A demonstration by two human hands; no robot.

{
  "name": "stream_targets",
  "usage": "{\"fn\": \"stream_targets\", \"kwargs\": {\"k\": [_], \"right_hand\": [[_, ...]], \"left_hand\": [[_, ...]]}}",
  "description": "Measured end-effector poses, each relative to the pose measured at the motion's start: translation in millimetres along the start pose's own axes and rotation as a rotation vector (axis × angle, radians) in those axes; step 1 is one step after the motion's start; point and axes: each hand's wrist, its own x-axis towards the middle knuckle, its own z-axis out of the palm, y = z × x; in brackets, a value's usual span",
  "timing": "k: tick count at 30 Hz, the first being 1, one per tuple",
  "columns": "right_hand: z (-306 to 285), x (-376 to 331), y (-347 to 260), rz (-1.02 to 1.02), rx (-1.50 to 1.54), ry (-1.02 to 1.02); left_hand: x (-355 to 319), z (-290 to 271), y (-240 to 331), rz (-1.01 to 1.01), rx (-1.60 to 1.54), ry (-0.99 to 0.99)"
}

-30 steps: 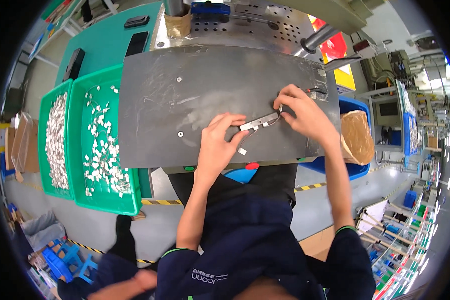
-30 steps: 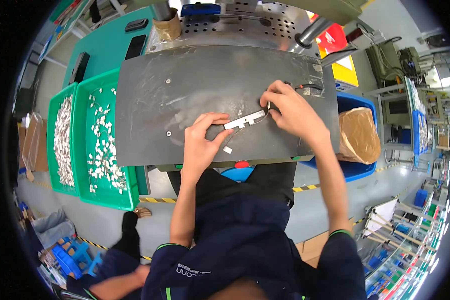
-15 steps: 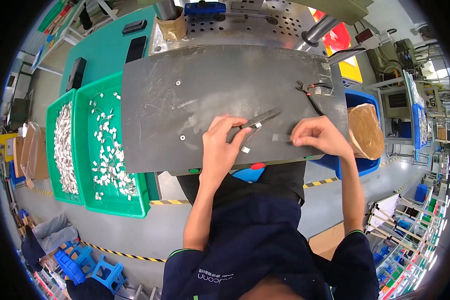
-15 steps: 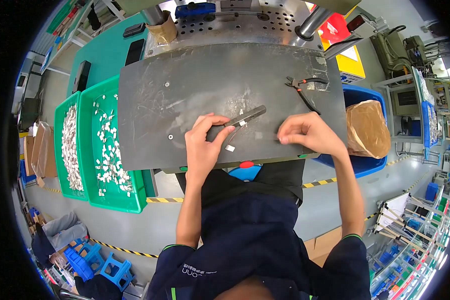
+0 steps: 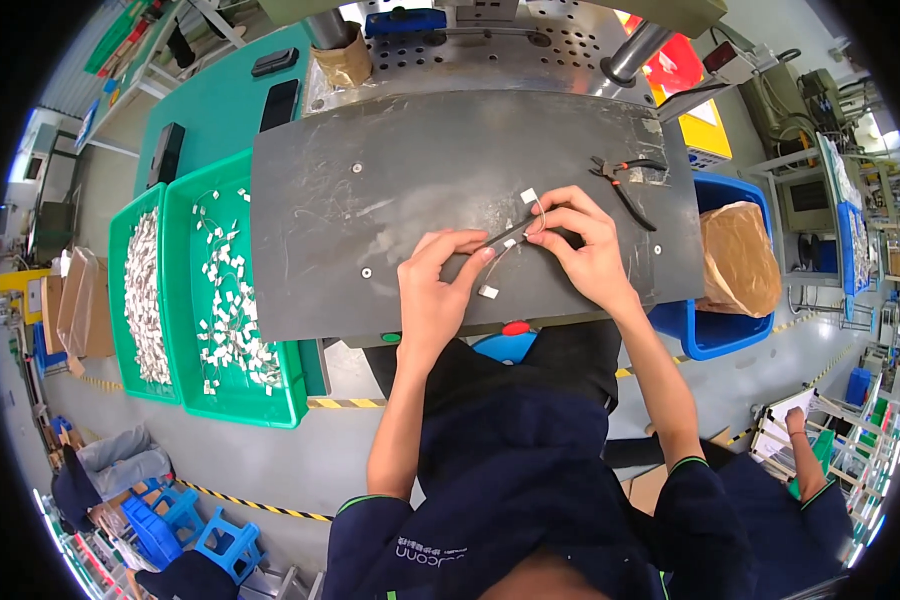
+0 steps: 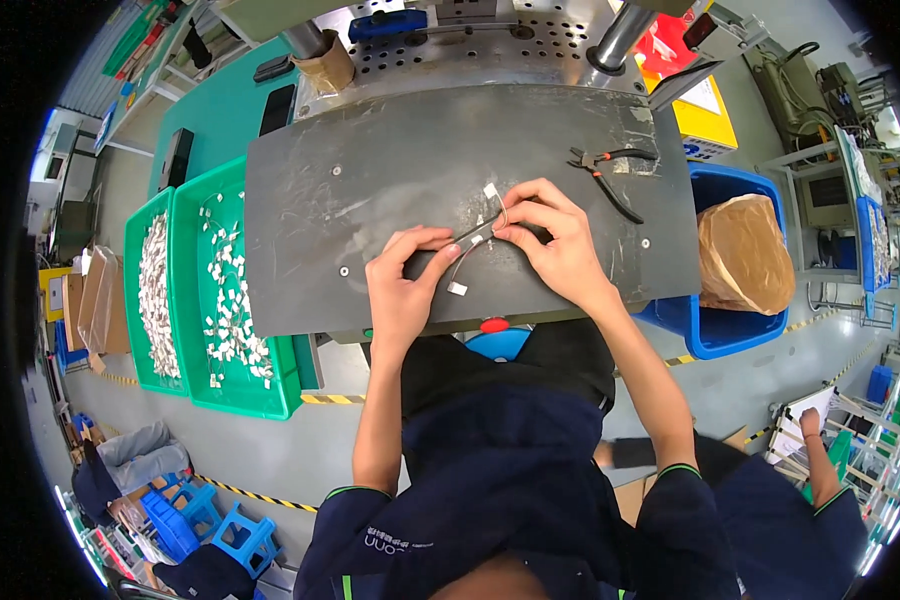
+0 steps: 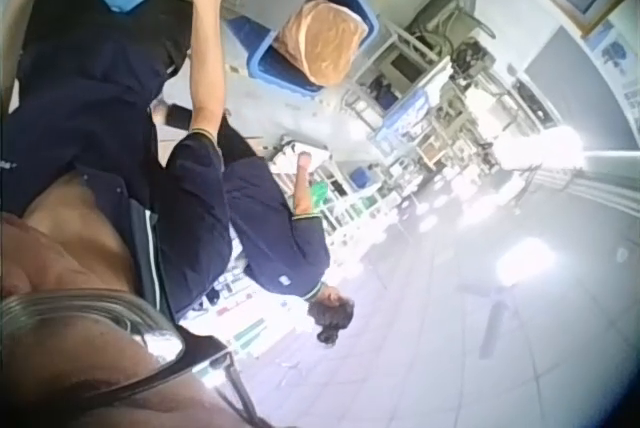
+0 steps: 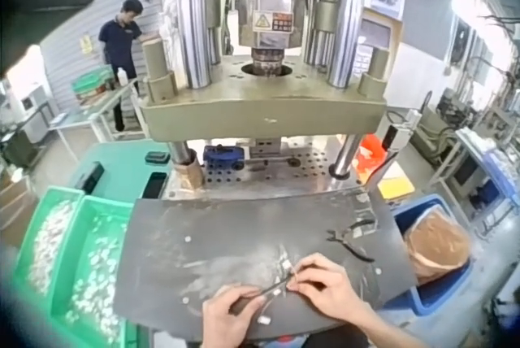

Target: The person assembles electronic components and metal parts with a wire harness at a workstation, using a press machine and pliers.

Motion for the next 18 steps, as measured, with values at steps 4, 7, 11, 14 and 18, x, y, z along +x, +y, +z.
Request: {"fn": "stream_targets", "kwargs": {"k": [4,7,11,14,18], "right_hand": [[1.8,3.2,2.0,0.010,0.036,0.013],[-3.9,-0.4,12.7,0.004,0.028,-0.032],[1.2,1.2,-6.8,0.035,0.040,-0.056],[0.0,3.2,2.9,-0.080,0.281,0.013],[-13.1,3.0,11.9,-0.073,0.235,-0.022]], "left_hand": [[-1.3,-4.0,-3.4,0.056,0.025,-0.008],[0.0,1.1,-0.3,0.023,0.001,-0.008],[-4.3,-7.1,-5.9,0.040,0.011,0.013],[-2.2,-9.1,-4.3,0.072,0.081,0.030],[0.8,-6.6,-5.1,0.140,0.115,-0.010]]}}
